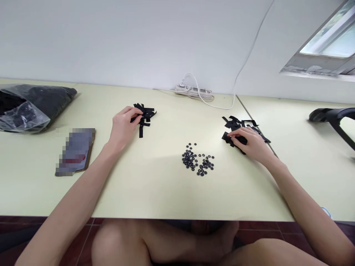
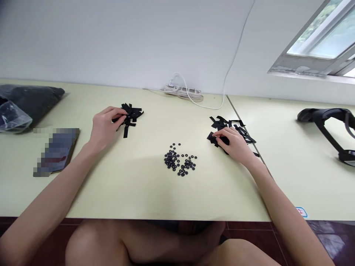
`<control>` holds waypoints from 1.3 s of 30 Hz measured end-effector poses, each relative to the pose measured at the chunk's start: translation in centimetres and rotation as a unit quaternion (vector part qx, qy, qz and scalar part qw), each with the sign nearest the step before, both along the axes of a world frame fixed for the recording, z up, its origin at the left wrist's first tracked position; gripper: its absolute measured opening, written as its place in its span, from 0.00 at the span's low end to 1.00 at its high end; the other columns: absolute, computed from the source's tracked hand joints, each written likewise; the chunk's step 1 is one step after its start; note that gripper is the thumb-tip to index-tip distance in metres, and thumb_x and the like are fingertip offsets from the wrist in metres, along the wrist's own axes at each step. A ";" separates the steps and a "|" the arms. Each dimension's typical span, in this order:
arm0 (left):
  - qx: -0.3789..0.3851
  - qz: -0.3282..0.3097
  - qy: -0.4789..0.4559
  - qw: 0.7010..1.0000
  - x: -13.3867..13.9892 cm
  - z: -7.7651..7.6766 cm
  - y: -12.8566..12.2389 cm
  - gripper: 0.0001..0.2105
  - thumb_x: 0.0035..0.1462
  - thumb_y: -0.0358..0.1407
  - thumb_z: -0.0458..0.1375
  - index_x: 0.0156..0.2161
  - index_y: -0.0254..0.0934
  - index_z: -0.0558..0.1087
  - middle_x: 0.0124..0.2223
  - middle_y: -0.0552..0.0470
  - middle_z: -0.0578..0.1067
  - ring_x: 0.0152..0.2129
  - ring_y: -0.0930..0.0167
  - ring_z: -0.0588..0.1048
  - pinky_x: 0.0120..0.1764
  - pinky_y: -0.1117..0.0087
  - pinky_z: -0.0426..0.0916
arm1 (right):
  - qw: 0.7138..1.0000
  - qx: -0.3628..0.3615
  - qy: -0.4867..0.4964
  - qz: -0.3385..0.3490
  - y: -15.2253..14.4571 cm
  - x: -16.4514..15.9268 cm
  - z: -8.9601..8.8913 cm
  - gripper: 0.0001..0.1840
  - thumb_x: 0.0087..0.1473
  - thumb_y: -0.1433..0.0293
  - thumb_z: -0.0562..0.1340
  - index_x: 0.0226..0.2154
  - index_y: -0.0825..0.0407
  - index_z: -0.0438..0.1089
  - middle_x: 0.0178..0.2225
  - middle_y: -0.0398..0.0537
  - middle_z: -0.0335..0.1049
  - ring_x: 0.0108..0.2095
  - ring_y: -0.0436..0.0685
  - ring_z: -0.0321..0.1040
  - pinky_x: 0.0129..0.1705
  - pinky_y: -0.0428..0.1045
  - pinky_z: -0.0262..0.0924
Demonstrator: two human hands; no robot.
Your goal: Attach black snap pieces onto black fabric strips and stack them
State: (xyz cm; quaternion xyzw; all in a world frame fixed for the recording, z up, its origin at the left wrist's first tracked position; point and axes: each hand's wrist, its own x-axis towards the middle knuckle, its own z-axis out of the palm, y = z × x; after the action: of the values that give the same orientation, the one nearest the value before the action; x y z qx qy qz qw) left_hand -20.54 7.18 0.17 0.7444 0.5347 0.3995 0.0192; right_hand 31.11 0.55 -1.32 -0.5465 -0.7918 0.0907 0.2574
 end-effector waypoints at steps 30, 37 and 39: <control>0.021 -0.017 0.025 0.999 0.5 -0.6 0.6 0.11 0.75 0.48 0.61 0.46 0.48 0.83 0.55 0.55 0.81 0.57 0.56 0.75 0.67 0.37 0.70 | 0.981 -0.188 -0.041 0.037 -1.2 6.0 4.0 0.30 0.59 0.32 0.69 0.38 0.40 0.84 0.38 0.49 0.76 0.39 0.63 0.71 0.40 0.59 0.65; 0.026 -0.079 0.037 0.996 4.4 0.3 -1.8 0.10 0.78 0.44 0.59 0.49 0.49 0.84 0.56 0.57 0.83 0.58 0.60 0.78 0.65 0.41 0.70 | 0.982 -0.176 -0.051 0.045 -0.9 5.9 3.5 0.24 0.60 0.37 0.71 0.38 0.39 0.84 0.41 0.50 0.79 0.45 0.69 0.74 0.44 0.62 0.65; 0.021 -0.099 0.046 0.994 6.1 0.5 -2.7 0.11 0.78 0.41 0.58 0.47 0.47 0.83 0.56 0.56 0.84 0.56 0.62 0.78 0.65 0.42 0.69 | 0.984 -0.165 -0.038 0.054 -1.1 5.8 3.6 0.23 0.61 0.39 0.72 0.36 0.39 0.84 0.42 0.50 0.80 0.46 0.69 0.75 0.45 0.63 0.65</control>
State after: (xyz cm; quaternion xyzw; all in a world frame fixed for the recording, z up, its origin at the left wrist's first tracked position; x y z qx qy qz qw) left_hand -14.47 4.46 0.70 0.8115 0.4501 0.3723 0.0181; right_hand 36.88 -0.57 2.29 -0.5406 -0.8036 0.2136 0.1282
